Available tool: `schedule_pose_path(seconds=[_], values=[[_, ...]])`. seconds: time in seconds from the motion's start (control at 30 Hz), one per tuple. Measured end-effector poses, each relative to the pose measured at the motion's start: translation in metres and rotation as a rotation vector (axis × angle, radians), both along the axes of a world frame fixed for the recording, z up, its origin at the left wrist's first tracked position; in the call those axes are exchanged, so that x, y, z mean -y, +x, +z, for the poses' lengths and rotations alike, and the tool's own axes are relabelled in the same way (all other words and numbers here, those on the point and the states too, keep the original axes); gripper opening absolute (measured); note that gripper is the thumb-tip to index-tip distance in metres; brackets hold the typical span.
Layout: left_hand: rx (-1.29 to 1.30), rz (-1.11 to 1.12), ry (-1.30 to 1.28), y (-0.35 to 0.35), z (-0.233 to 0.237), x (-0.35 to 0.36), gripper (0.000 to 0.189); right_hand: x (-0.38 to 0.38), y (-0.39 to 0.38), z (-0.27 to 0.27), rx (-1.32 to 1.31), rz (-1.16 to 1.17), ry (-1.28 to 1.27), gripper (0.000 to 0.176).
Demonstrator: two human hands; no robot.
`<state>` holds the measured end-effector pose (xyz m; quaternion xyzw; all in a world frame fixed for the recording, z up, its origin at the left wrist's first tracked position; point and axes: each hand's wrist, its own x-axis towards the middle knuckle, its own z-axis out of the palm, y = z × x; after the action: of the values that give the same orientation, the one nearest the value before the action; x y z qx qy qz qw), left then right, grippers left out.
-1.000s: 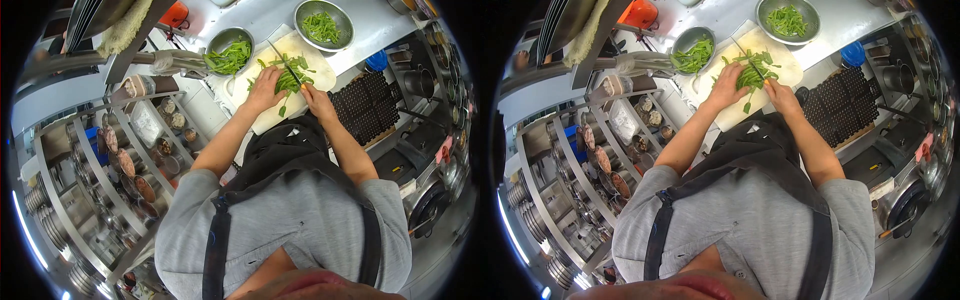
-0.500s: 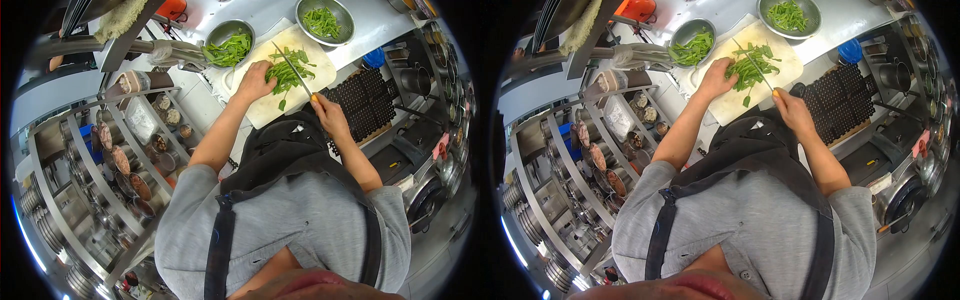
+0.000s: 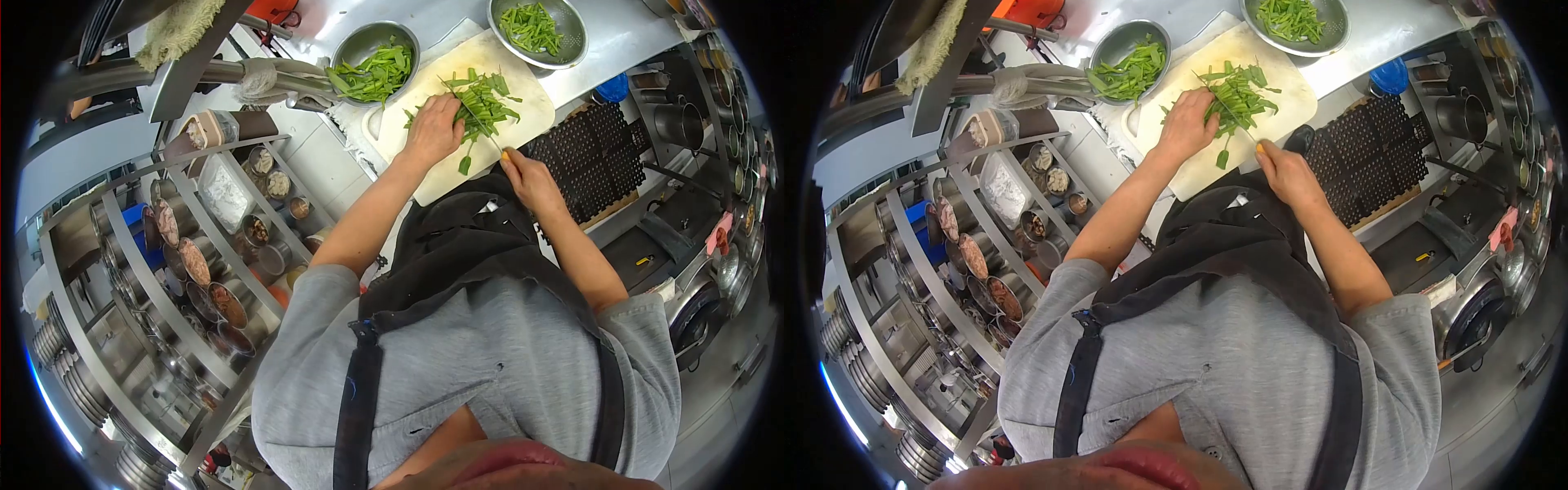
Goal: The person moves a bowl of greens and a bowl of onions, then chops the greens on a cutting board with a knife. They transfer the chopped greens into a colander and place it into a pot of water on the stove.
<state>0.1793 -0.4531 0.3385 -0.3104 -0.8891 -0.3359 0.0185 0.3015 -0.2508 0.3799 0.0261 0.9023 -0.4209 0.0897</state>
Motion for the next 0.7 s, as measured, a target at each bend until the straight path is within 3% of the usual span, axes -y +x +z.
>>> schedule_pose_path(seconds=[0.27,0.37,0.53,0.7], values=[[0.029,0.019,0.024,0.000,0.013,0.002,0.041,0.008,-0.040,-0.033,-0.081,-0.003,-0.060,0.031],[0.017,0.112,0.082,0.006,0.019,0.024,0.044,0.004,-0.038,-0.031,0.028,-0.011,-0.050,0.032],[0.134,0.182,0.007,0.008,0.018,0.052,0.035,0.005,-0.026,0.004,-0.049,-0.072,-0.080,0.031],[0.092,0.132,0.014,0.009,0.022,0.030,0.027,-0.003,0.000,0.019,0.050,0.061,-0.052,0.031]])
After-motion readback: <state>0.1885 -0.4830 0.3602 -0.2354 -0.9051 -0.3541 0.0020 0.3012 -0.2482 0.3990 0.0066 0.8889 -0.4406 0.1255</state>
